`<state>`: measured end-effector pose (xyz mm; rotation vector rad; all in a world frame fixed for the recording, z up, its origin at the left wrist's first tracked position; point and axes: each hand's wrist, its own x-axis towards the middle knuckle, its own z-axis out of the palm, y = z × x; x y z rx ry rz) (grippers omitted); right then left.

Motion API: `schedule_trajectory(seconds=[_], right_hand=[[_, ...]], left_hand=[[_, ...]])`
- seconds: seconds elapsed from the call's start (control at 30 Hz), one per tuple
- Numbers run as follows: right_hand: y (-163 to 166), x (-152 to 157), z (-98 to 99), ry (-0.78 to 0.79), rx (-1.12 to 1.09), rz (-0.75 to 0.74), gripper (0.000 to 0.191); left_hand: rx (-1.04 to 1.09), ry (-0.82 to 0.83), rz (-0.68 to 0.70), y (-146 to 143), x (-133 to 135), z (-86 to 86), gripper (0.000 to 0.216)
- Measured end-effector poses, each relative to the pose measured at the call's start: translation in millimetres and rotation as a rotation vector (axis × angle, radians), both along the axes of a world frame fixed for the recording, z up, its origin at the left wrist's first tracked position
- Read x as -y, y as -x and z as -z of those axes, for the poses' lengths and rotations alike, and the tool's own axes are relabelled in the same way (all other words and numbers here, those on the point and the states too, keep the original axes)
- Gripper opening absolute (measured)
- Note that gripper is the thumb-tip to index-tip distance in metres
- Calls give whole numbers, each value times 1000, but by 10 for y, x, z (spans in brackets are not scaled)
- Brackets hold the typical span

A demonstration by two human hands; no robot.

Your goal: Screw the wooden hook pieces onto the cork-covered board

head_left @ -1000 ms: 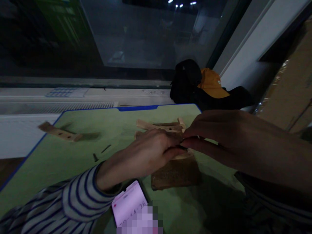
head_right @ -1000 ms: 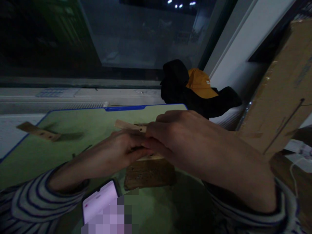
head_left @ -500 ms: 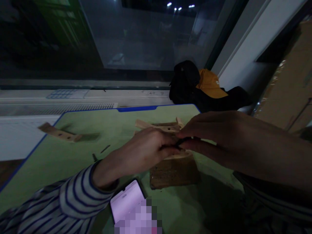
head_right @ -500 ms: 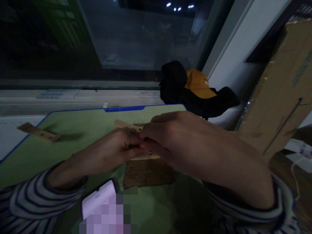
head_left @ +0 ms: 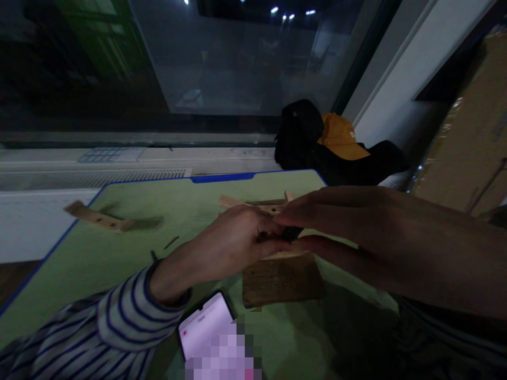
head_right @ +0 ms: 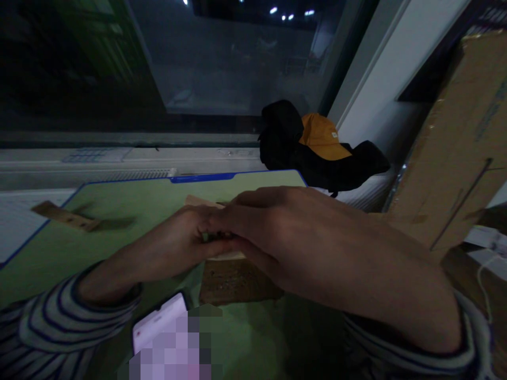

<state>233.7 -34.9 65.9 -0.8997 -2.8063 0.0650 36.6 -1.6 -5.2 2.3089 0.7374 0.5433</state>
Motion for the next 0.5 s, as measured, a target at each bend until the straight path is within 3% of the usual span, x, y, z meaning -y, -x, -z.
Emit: schedule_trajectory(seconds=[0.07, 0.17, 0.37, 0.5], right_hand=[[-15, 2, -12, 3, 7, -10, 22], [-1, -8, -11, -2, 56, 110, 7], [56, -28, 27, -16, 65, 179, 4], [61, -35, 30, 10, 87, 198, 16]], left_hand=[[12, -14, 37, 3, -8, 2, 13], [-10, -21, 60, 15, -8, 2, 15], [-39, 16, 79, 13, 13, -21, 19], [-23, -65, -10, -12, 14, -5, 14]])
